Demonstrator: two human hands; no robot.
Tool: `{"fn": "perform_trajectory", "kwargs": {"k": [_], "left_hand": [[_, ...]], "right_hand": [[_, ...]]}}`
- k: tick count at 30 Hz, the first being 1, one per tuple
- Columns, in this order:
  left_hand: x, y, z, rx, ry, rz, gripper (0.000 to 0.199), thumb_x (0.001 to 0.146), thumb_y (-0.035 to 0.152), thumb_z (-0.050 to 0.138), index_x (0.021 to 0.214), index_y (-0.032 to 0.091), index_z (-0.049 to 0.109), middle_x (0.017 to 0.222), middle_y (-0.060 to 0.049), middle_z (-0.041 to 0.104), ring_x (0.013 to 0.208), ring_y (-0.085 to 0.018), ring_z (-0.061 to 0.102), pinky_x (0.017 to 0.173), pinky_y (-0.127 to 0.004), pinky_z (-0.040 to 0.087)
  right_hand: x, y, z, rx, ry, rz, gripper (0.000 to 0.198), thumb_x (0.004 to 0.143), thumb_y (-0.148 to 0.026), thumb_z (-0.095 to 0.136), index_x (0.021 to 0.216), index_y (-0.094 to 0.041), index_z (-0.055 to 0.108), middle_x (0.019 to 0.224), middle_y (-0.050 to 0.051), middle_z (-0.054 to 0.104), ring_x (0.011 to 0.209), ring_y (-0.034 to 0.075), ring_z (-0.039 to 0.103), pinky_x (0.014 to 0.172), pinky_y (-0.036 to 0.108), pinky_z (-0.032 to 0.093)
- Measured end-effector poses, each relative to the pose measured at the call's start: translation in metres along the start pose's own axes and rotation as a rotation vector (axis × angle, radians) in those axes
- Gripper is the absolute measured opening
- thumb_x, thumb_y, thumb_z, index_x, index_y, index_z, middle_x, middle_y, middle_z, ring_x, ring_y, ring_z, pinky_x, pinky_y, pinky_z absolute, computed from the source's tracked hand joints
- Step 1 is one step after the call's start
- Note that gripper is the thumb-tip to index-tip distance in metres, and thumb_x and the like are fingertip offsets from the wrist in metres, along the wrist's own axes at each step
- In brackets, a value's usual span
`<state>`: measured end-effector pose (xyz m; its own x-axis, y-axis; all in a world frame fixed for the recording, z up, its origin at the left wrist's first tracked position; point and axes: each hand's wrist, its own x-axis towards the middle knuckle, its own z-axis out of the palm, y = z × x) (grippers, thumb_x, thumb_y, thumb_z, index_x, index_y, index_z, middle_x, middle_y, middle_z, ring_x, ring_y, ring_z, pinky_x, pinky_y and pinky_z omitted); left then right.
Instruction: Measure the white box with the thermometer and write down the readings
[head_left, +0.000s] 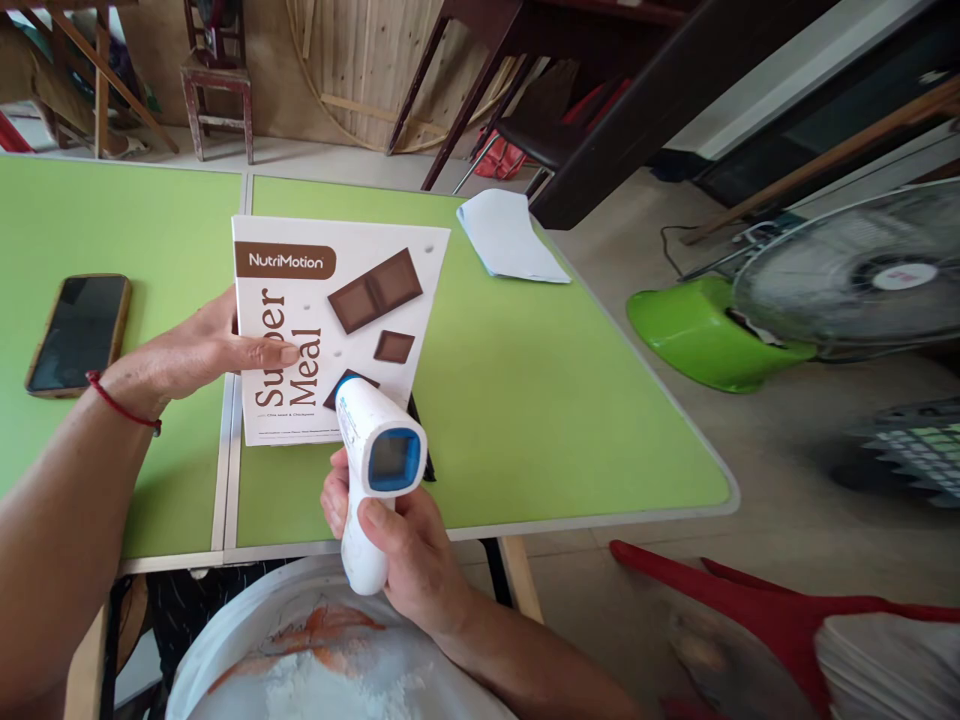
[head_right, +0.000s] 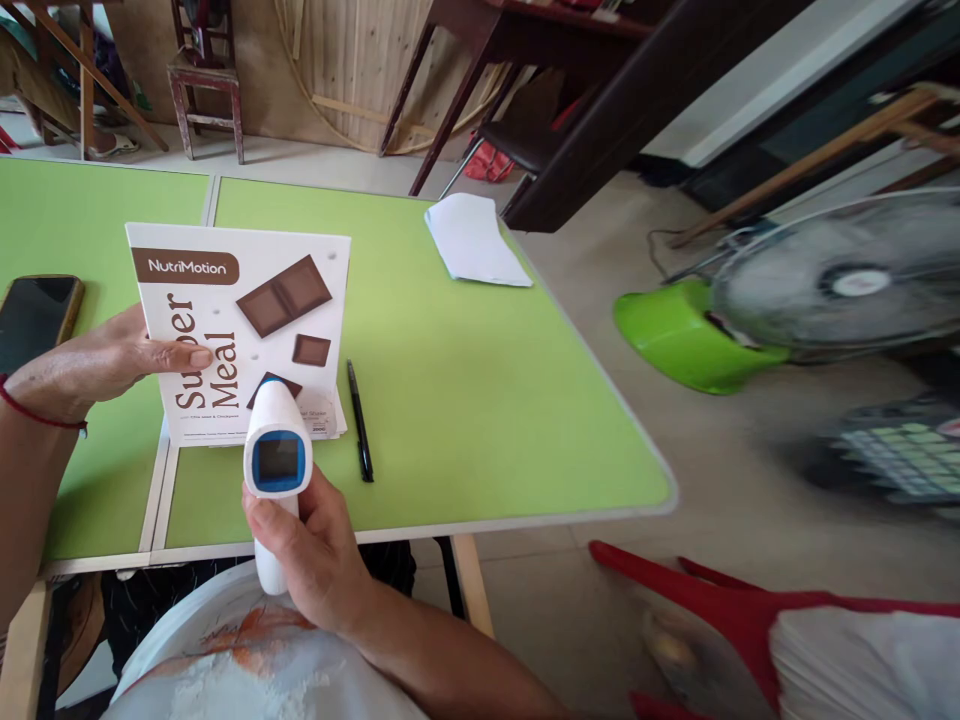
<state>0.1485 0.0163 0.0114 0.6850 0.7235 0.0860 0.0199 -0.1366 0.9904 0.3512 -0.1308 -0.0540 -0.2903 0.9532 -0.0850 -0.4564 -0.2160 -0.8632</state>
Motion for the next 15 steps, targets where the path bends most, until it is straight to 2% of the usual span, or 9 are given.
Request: {"fn": "perform_trajectory", "kwargs": {"k": [6, 10, 12, 15], "left_hand": [[0.0, 0.0, 0.001, -0.005, -0.01, 0.006, 0.063, 0.083, 0.028, 0.073, 0.141, 0.026, 0.046, 0.128, 0.002, 0.064, 0.102, -0.02, 0.064, 0.075, -0.022, 0.054], [-0.002, 0.001, 0.002, -0.007, 0.067, 0.004, 0.058, 0.081, 0.032, 0.076, 0.134, 0.022, 0.053, 0.12, 0.001, 0.068, 0.103, -0.022, 0.065, 0.077, -0.025, 0.055], [-0.004, 0.003, 0.0, 0.011, 0.155, 0.044, 0.053, 0.079, 0.032, 0.077, 0.128, 0.021, 0.058, 0.114, 0.002, 0.071, 0.103, -0.023, 0.065, 0.08, -0.028, 0.056], [-0.006, 0.006, -0.004, 0.104, 0.365, 0.178, 0.05, 0.076, 0.031, 0.081, 0.121, 0.021, 0.062, 0.114, 0.002, 0.071, 0.109, -0.025, 0.062, 0.092, -0.035, 0.053]], "right_hand": [[0.0, 0.004, 0.003, 0.021, -0.016, -0.017, 0.026, 0.084, -0.049, 0.062, 0.087, -0.023, 0.058, 0.073, -0.001, 0.047, 0.063, 0.012, 0.035, 0.058, 0.029, 0.03], [-0.002, -0.008, -0.002, -0.058, -0.047, -0.017, 0.028, 0.085, -0.051, 0.061, 0.087, -0.023, 0.058, 0.075, 0.0, 0.05, 0.064, 0.012, 0.039, 0.058, 0.029, 0.034], [0.0, -0.026, -0.014, -0.211, -0.036, -0.062, 0.03, 0.086, -0.053, 0.059, 0.088, -0.023, 0.059, 0.075, 0.001, 0.053, 0.064, 0.013, 0.043, 0.058, 0.029, 0.037], [0.013, -0.059, -0.051, -0.677, 0.147, -0.174, 0.034, 0.083, -0.054, 0.062, 0.095, -0.022, 0.062, 0.074, 0.002, 0.057, 0.064, 0.016, 0.049, 0.057, 0.03, 0.041]]}}
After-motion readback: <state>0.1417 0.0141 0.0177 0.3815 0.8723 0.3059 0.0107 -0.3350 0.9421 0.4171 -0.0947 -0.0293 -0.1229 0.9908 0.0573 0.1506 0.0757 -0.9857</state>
